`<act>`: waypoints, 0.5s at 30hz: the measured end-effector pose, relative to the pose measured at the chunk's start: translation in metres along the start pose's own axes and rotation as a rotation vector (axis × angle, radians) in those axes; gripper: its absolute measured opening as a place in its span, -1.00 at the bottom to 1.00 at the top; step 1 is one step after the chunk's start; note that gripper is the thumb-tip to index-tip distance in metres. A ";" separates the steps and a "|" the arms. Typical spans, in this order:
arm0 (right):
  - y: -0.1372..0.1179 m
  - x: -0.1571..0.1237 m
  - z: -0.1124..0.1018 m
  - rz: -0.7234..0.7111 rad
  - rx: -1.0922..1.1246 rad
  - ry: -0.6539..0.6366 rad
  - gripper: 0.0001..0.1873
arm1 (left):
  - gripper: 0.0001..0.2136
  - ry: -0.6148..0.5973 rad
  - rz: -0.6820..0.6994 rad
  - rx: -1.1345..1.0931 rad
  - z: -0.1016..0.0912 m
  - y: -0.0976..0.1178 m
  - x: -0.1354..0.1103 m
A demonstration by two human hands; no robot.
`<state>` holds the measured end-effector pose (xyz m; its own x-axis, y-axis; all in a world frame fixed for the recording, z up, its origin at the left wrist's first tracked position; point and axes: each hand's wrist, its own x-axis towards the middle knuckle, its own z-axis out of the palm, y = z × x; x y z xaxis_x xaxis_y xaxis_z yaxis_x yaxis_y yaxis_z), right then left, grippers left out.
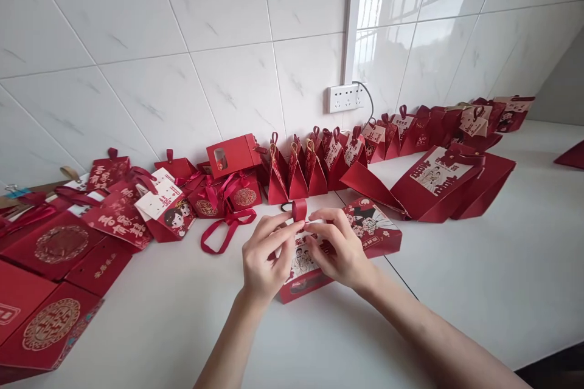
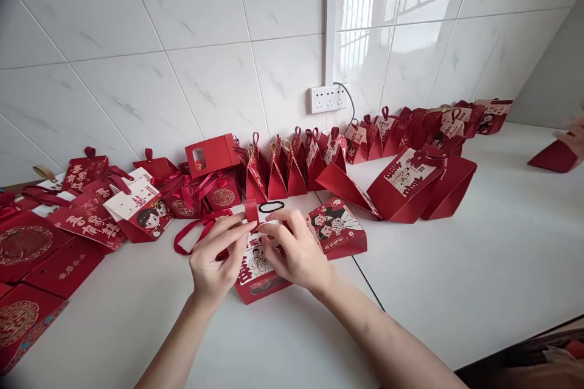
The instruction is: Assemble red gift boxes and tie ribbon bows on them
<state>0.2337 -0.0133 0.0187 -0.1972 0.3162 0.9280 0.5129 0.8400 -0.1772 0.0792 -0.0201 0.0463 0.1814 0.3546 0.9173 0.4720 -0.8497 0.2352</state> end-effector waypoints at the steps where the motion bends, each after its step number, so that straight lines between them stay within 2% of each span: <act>1: 0.000 0.000 0.000 -0.001 0.003 0.006 -0.73 | -0.69 0.002 -0.002 -0.001 0.000 0.000 0.000; 9: -0.002 0.005 -0.005 0.010 0.034 0.020 -0.77 | -0.66 0.023 0.001 0.028 0.004 0.002 -0.005; 15: -0.003 0.007 -0.007 0.039 0.007 0.007 -0.87 | -0.66 0.054 0.026 0.077 0.006 0.002 -0.005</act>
<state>0.2364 -0.0164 0.0280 -0.1710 0.3457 0.9226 0.5140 0.8302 -0.2158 0.0844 -0.0215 0.0406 0.1489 0.3095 0.9392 0.5329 -0.8252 0.1875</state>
